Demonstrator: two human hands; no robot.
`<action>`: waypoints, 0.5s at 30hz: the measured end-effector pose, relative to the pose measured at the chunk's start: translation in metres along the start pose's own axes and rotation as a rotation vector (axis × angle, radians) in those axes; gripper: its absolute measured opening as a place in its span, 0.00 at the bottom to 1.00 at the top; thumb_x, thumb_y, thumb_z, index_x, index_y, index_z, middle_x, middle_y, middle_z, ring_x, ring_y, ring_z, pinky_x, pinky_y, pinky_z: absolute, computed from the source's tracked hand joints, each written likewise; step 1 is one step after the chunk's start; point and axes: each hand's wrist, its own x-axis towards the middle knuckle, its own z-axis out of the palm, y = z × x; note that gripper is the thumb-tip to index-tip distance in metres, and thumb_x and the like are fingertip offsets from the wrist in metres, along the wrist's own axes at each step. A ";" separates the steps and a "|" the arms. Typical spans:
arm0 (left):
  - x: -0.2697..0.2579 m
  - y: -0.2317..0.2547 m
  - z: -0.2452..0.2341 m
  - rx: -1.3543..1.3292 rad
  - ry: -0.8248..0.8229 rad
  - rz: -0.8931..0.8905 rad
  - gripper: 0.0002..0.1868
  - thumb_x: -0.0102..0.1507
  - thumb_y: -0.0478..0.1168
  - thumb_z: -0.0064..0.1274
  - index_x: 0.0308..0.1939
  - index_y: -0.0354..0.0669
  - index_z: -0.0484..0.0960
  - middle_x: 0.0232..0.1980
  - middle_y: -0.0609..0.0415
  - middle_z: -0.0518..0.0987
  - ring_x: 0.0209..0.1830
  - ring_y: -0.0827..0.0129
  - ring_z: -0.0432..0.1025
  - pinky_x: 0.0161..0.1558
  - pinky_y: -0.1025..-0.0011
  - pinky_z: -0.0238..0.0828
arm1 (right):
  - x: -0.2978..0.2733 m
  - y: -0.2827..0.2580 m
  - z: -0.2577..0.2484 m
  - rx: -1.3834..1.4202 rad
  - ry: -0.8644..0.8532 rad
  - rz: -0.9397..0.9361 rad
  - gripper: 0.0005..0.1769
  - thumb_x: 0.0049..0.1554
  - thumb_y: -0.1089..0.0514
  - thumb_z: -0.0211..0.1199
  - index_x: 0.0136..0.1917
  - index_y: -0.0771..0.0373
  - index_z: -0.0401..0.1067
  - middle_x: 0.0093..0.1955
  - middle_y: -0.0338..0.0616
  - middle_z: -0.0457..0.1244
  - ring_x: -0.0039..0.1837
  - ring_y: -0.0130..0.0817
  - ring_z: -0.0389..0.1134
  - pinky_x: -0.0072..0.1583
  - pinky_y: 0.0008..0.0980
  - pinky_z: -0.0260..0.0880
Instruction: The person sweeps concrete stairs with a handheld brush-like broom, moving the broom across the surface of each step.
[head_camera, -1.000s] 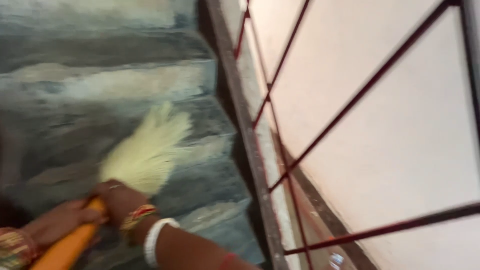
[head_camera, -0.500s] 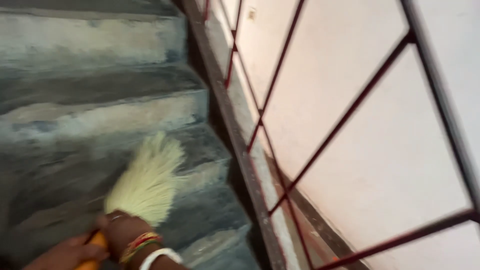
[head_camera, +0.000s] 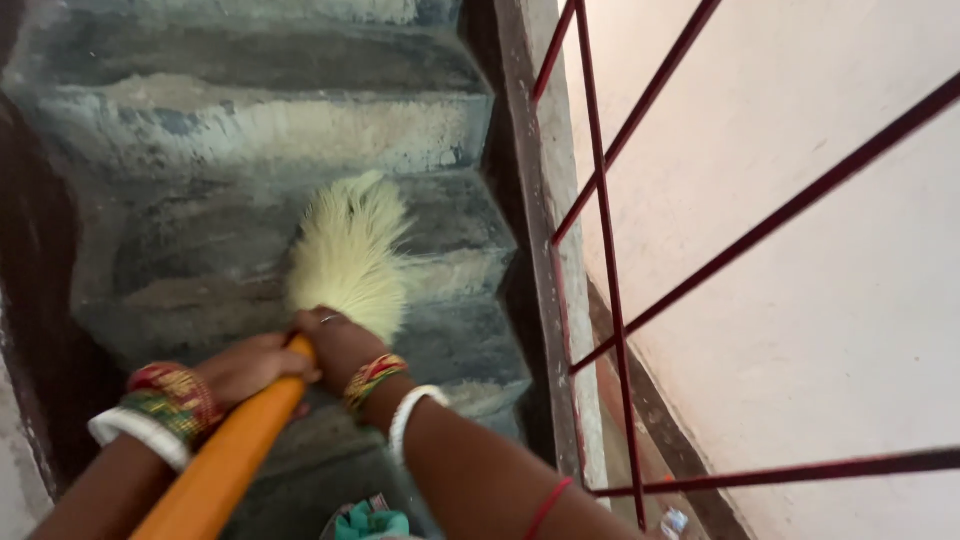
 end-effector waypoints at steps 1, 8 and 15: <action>0.008 0.007 0.012 0.021 0.011 -0.020 0.24 0.60 0.41 0.56 0.58 0.37 0.75 0.42 0.42 0.82 0.31 0.59 0.78 0.34 0.62 0.78 | -0.007 0.008 -0.009 0.029 0.012 0.009 0.21 0.51 0.57 0.67 0.58 0.56 0.68 0.59 0.54 0.64 0.64 0.54 0.68 0.62 0.46 0.71; 0.015 0.029 0.032 -0.054 -0.085 0.138 0.22 0.57 0.38 0.57 0.54 0.30 0.76 0.40 0.42 0.82 0.29 0.58 0.79 0.31 0.63 0.79 | -0.010 0.017 -0.041 -0.057 0.015 0.126 0.22 0.50 0.56 0.67 0.58 0.56 0.67 0.59 0.51 0.64 0.65 0.51 0.67 0.62 0.46 0.69; -0.046 -0.019 -0.041 -0.049 0.056 0.081 0.21 0.58 0.41 0.57 0.52 0.34 0.77 0.39 0.43 0.82 0.29 0.60 0.79 0.31 0.64 0.77 | 0.028 -0.043 0.032 -0.005 0.010 -0.029 0.21 0.52 0.57 0.66 0.59 0.57 0.67 0.61 0.54 0.63 0.65 0.53 0.67 0.62 0.46 0.70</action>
